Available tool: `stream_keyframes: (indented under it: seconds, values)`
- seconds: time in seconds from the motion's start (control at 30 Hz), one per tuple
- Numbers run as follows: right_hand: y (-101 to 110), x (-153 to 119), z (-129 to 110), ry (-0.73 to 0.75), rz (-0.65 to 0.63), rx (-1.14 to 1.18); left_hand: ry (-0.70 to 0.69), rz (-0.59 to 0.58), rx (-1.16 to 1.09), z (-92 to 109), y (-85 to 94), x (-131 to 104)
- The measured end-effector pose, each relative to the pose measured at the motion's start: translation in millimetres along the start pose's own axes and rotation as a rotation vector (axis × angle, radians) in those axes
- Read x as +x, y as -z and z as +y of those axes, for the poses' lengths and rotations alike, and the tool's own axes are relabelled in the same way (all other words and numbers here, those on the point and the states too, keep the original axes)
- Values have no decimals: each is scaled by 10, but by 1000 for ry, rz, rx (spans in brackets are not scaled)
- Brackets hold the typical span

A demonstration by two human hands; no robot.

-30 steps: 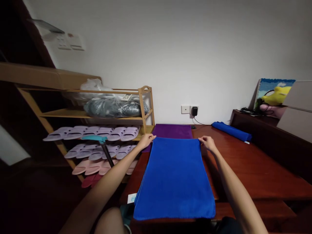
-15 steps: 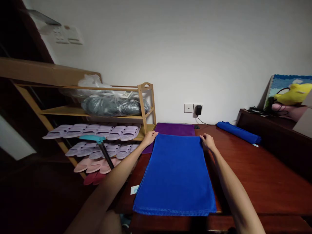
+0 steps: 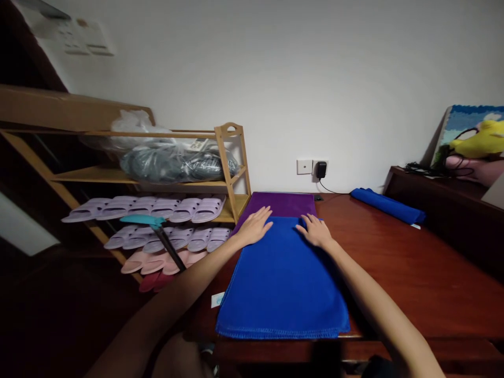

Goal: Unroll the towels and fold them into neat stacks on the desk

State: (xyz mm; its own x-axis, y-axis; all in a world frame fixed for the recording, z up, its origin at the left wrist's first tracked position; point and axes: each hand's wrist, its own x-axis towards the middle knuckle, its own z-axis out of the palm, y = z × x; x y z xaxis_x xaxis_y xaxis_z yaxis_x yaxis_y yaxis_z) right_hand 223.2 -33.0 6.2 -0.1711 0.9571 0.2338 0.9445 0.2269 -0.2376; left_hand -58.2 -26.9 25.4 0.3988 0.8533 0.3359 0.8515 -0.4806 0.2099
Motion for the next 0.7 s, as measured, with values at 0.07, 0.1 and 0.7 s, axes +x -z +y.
stream_keyframes:
  seconds: [0.07,0.1,0.7]
  values:
    - [-75,-55,-69,16,-68,-4,-52,-146,28,86,-69,-54]
    - [-96,-75,-87,11,-90,-7,-46,-201,42,109,-100,-71]
    - [491,-1969,-258,301,-245,109,-313,-339,4,582,453,-1636]
